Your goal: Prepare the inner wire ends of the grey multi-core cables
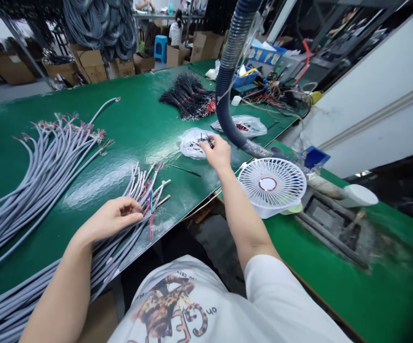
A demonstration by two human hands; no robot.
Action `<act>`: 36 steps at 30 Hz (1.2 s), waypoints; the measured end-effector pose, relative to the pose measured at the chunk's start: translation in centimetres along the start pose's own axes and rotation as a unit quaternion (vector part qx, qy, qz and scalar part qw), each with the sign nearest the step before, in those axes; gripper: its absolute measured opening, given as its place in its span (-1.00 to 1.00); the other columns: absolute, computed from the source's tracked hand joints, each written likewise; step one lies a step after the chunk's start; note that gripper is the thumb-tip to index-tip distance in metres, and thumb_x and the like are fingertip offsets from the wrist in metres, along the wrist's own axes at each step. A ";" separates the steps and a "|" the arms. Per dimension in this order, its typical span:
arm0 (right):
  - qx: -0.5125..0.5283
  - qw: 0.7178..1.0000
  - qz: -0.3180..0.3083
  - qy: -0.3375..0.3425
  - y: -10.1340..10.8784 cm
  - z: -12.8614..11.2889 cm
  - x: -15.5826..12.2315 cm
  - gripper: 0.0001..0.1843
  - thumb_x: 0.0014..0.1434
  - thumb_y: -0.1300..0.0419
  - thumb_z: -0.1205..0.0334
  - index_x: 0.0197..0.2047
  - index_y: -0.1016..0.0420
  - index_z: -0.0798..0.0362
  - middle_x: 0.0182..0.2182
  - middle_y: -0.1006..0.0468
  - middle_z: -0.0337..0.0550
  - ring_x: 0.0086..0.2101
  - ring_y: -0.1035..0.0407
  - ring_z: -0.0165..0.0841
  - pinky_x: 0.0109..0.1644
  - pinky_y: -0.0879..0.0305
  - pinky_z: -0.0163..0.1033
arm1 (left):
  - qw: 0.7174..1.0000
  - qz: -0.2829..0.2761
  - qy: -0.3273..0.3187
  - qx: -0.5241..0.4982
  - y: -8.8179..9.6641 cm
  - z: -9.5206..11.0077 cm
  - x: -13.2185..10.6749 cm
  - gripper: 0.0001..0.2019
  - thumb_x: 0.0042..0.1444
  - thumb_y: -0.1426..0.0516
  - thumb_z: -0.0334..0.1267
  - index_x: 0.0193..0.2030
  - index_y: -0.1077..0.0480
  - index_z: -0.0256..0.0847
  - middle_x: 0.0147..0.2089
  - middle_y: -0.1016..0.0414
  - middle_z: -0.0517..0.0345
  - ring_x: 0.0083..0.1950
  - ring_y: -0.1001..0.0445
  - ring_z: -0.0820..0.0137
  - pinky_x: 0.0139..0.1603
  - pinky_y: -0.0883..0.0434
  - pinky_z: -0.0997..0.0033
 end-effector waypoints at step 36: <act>0.444 0.825 -0.346 0.052 -4.0 -9.5 -14.9 -0.64 0.01 -0.30 0.11 -0.17 -0.50 0.15 -0.62 -0.17 -0.40 -0.58 -0.03 -0.55 -0.46 -0.01 -0.33 | 0.967 0.080 -0.036 -0.241 0.3 -0.9 0.0 -0.73 0.02 -0.23 -0.09 -0.34 -0.46 -0.30 -0.45 -0.37 0.22 -0.45 -0.26 0.51 -0.38 -0.23 0.50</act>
Point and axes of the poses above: each hand's wrist, its own x-axis towards the middle knuckle, its own y-axis out of the back of the hand, z = x × y, the point moved 1 cm from there along x, towards the middle knuckle
